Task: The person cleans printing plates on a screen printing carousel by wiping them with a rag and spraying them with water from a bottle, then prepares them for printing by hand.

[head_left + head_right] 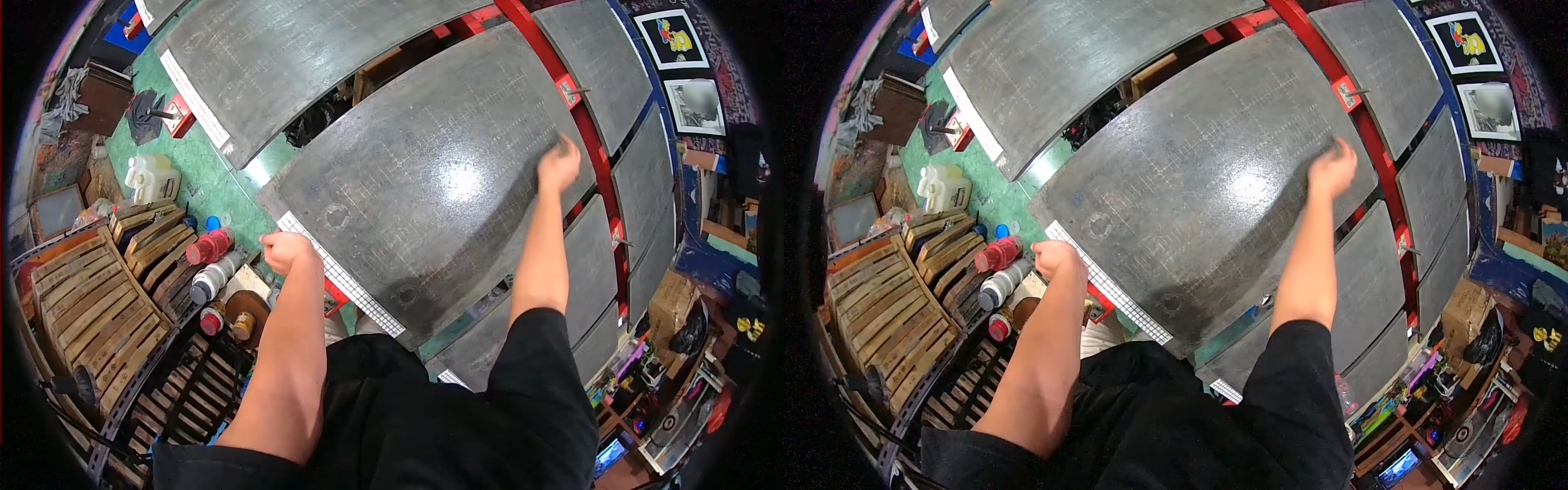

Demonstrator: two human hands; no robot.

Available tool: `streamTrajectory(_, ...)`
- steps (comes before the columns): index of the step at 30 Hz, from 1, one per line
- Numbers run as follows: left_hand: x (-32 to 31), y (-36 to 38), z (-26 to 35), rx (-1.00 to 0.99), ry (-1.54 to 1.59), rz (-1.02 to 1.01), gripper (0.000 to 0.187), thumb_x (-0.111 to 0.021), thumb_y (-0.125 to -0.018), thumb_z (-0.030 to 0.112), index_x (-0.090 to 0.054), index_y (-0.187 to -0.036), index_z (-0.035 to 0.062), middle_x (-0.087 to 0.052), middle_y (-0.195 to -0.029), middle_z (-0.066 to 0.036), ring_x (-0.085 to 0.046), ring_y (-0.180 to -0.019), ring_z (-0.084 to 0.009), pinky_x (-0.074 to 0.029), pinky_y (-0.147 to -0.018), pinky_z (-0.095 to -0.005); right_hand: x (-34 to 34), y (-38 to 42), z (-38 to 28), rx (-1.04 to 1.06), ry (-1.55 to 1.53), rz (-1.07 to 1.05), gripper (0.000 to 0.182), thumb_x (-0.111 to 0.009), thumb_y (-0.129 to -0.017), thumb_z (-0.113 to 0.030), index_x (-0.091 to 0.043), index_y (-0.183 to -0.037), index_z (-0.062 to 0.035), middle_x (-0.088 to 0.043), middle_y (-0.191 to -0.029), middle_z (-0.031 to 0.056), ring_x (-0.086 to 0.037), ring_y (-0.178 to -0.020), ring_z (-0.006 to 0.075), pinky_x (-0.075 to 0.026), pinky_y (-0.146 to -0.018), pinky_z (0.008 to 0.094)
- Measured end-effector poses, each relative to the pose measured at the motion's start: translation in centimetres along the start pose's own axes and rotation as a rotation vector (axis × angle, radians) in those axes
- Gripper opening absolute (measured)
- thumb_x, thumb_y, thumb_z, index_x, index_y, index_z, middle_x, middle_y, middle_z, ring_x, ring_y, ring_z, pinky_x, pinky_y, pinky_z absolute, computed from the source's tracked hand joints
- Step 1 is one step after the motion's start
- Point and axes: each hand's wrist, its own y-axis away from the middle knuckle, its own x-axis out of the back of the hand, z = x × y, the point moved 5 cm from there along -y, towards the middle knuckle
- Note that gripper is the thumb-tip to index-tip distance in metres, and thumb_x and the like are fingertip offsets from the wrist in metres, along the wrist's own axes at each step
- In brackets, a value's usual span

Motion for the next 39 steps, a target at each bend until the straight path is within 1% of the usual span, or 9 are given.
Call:
streamTrajectory(7, -2.5, -3.0, -3.0, 0.051, -0.022, 0.039, 0.055, -0.037, -0.108, 0.043, -0.079, -0.109, 0.0079, -0.077, -0.115, -0.017, -0.068, -0.110, -0.0439, -0.050, -0.100, -0.0549, -3.0, 25.6, -28.0, 1.005, -0.877, -1.211, 0.042, -0.068, -0.083, -0.001, -0.073, -0.123, -0.0155, -0.068, -0.132, 0.0124, -0.062, -0.128, 0.0320, -0.050, -0.109, 0.0423)
streamTrajectory(9, -7.4, -8.2, -6.8, -0.460, 0.172, 0.031, 0.054, -0.039, -0.108, 0.044, -0.079, -0.111, 0.0075, -0.076, -0.116, -0.018, -0.068, -0.111, -0.0449, -0.051, -0.100, -0.0550, 0.9, 28.9, -31.2, 0.875, -1.096, -1.414, 0.041, -0.063, -0.087, -0.001, -0.072, -0.125, -0.0143, -0.065, -0.135, 0.0126, -0.063, -0.127, 0.0310, -0.051, -0.109, 0.0401)
streamTrajectory(14, -0.2, -0.3, -0.2, 0.015, -0.001, 0.012, 0.057, -0.036, -0.107, 0.046, -0.081, -0.106, 0.0106, -0.077, -0.114, -0.016, -0.069, -0.110, -0.0416, -0.050, -0.100, -0.0544, 1.6, 14.7, -21.5, 0.416, -0.685, -0.628, 0.031, -0.062, -0.096, -0.012, -0.071, -0.125, -0.0081, -0.069, -0.131, 0.0108, -0.062, -0.127, 0.0275, -0.046, -0.111, 0.0415)
streamTrajectory(19, 0.1, 0.3, 0.1, 0.044, 0.002, -0.021, 0.059, -0.034, -0.107, 0.047, -0.081, -0.103, 0.0119, -0.077, -0.117, -0.014, -0.067, -0.112, -0.0409, -0.049, -0.101, -0.0520, 5.2, -1.5, 8.6, -0.200, -0.172, 0.330, 0.030, -0.054, -0.104, -0.010, -0.067, -0.129, -0.0025, -0.070, -0.129, 0.0167, -0.067, -0.118, 0.0311, -0.050, -0.104, 0.0432)
streamTrajectory(21, 0.1, 0.2, -0.2, 0.047, 0.020, -0.035, 0.059, -0.034, -0.107, 0.047, -0.081, -0.102, 0.0125, -0.077, -0.118, -0.013, -0.067, -0.113, -0.0406, -0.048, -0.101, -0.0512, 5.6, -2.0, 11.3, -0.473, 0.078, 0.218, 0.032, -0.059, -0.099, -0.018, -0.069, -0.127, -0.0076, -0.071, -0.126, 0.0219, -0.067, -0.118, 0.0389, -0.050, -0.105, 0.0478)
streamTrajectory(28, -0.2, -0.1, -0.1, 0.021, 0.012, 0.034, 0.058, -0.037, -0.108, 0.047, -0.081, -0.107, 0.0105, -0.076, -0.118, -0.015, -0.068, -0.112, -0.0403, -0.049, -0.100, -0.0502, -3.1, 2.7, -8.2, 0.209, -0.089, -0.064, 0.033, -0.059, -0.086, -0.003, -0.076, -0.113, -0.0132, -0.069, -0.123, 0.0139, -0.066, -0.118, 0.0353, -0.052, -0.103, 0.0458)
streamTrajectory(33, -0.4, -1.0, -0.5, 0.045, -0.010, 0.038, 0.060, -0.038, -0.108, 0.048, -0.078, -0.116, 0.0039, -0.074, -0.123, -0.020, -0.067, -0.115, -0.0435, -0.048, -0.106, -0.0510, -6.2, 19.7, -29.6, 0.988, -0.876, -1.256, 0.052, -0.061, -0.074, 0.007, -0.073, -0.120, -0.0105, -0.065, -0.137, 0.0151, -0.060, -0.132, 0.0342, -0.049, -0.110, 0.0417)
streamTrajectory(36, -0.6, -1.2, -0.5, 0.023, -0.017, 0.041, 0.059, -0.038, -0.108, 0.047, -0.077, -0.117, 0.0038, -0.073, -0.125, -0.021, -0.066, -0.117, -0.0439, -0.047, -0.108, -0.0510, -1.9, 19.2, -30.5, 0.775, -1.109, -1.154, 0.056, -0.064, -0.077, 0.006, -0.069, -0.130, -0.0114, -0.065, -0.139, 0.0127, -0.060, -0.133, 0.0319, -0.048, -0.112, 0.0418)
streamTrajectory(39, -0.6, -1.8, -0.9, 0.056, -0.040, 0.060, 0.060, -0.036, -0.109, 0.047, -0.078, -0.117, 0.0045, -0.074, -0.124, -0.020, -0.066, -0.117, -0.0433, -0.047, -0.106, -0.0505, -0.6, 9.0, -21.2, 0.475, -0.818, -0.396, 0.046, -0.064, -0.090, 0.000, -0.067, -0.135, -0.0069, -0.066, -0.137, 0.0101, -0.061, -0.131, 0.0270, -0.046, -0.111, 0.0394)
